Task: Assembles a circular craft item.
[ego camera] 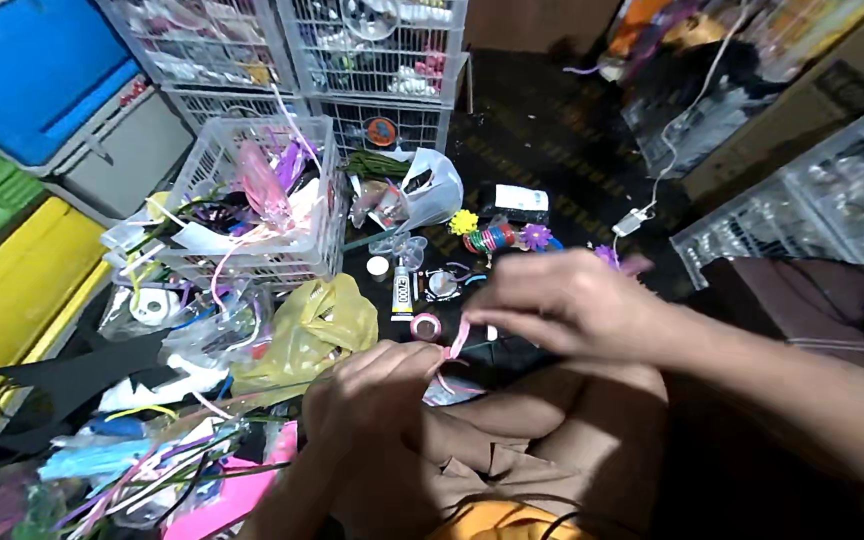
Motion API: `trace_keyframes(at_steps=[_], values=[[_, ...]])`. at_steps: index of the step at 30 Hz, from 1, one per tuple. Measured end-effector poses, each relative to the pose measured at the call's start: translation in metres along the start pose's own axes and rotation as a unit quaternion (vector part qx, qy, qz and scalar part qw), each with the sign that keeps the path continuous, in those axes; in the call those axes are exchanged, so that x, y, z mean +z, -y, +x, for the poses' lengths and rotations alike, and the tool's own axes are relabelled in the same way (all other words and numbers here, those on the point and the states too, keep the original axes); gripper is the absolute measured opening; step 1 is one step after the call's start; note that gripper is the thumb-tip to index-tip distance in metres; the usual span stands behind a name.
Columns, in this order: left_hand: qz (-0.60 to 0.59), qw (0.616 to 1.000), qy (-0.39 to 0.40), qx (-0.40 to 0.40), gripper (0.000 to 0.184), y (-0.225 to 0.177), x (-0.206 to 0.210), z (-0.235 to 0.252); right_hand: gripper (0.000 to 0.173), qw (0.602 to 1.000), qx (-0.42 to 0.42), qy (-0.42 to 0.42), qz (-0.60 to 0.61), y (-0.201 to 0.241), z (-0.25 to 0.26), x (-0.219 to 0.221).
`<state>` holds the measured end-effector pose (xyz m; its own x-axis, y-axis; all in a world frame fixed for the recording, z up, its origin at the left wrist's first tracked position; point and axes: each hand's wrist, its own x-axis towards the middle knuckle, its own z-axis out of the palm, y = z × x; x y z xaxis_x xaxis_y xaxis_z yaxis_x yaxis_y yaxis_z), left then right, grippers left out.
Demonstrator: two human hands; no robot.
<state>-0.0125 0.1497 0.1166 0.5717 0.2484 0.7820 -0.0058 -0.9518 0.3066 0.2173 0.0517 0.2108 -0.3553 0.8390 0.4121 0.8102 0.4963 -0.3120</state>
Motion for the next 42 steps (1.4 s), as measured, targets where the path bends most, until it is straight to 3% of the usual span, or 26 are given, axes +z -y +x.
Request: trace_keyframes(at_steps=[3, 6, 9, 12, 15, 17, 19, 21, 24, 27, 29, 32, 35, 37, 39, 42], values=[[-0.002, 1.000, -0.023, -0.008, 0.017, -0.005, -0.010, 0.007, 0.025, 0.990, 0.043, 0.031, 0.129, -0.024, -0.010, 0.024], [0.026, 0.999, -0.026, -0.024, 0.019, -0.001, -0.012, 0.004, 0.031, 0.960, 0.050, 0.080, 0.263, -0.003, -0.031, 0.051], [0.051, 0.999, -0.008, 0.002, 0.016, 0.002, -0.008, -0.006, 0.030, 0.988, -0.023, 0.058, 0.143, 0.022, -0.025, 0.026], [0.017, 0.999, 0.000, 0.034, 0.013, -0.003, -0.007, -0.008, 0.027, 0.999, -0.021, 0.010, 0.042, 0.011, -0.005, -0.007], [-0.003, 1.000, -0.022, 0.015, 0.014, -0.012, -0.010, 0.000, 0.020, 0.976, 0.084, 0.039, 0.196, -0.019, -0.008, 0.007], [0.043, 0.999, -0.020, -0.022, 0.020, -0.009, -0.011, 0.002, 0.026, 0.949, 0.145, 0.083, 0.269, -0.011, -0.026, 0.034], [0.069, 0.997, -0.018, -0.027, 0.022, 0.000, -0.006, 0.000, 0.031, 0.966, 0.092, 0.088, 0.225, 0.011, -0.036, 0.046], [0.058, 0.998, -0.005, -0.012, 0.018, 0.005, -0.002, -0.008, 0.032, 0.991, 0.021, 0.068, 0.117, 0.028, -0.028, 0.029], [0.004, 1.000, 0.002, 0.010, 0.013, -0.002, -0.005, -0.010, 0.027, 0.999, 0.023, 0.017, 0.027, 0.011, -0.005, -0.008], [0.001, 1.000, -0.022, 0.002, 0.012, -0.006, -0.011, -0.004, 0.022, 0.980, 0.113, 0.046, 0.160, -0.017, -0.012, 0.014], [0.032, 0.999, -0.025, -0.011, 0.014, 0.000, -0.009, -0.005, 0.030, 0.961, 0.134, 0.090, 0.223, -0.005, -0.031, 0.043], [0.048, 0.999, -0.009, 0.004, 0.013, 0.008, 0.002, -0.016, 0.033, 0.990, 0.023, 0.088, 0.110, 0.023, -0.030, 0.031], [0.017, 1.000, -0.011, 0.019, 0.014, 0.002, 0.000, -0.017, 0.029, 0.999, 0.020, 0.033, 0.020, 0.008, -0.009, -0.007], [0.023, 0.999, -0.024, 0.002, 0.013, -0.002, -0.009, -0.010, 0.025, 0.994, 0.066, 0.033, 0.078, -0.014, -0.012, 0.001], [0.038, 0.999, -0.039, -0.003, 0.012, 0.000, -0.010, -0.007, 0.031, 0.977, 0.116, 0.081, 0.162, -0.013, -0.030, 0.029], [0.072, 0.997, -0.012, -0.009, 0.014, 0.004, -0.002, -0.016, 0.035, 0.984, 0.039, 0.120, 0.122, 0.019, -0.039, 0.038]])
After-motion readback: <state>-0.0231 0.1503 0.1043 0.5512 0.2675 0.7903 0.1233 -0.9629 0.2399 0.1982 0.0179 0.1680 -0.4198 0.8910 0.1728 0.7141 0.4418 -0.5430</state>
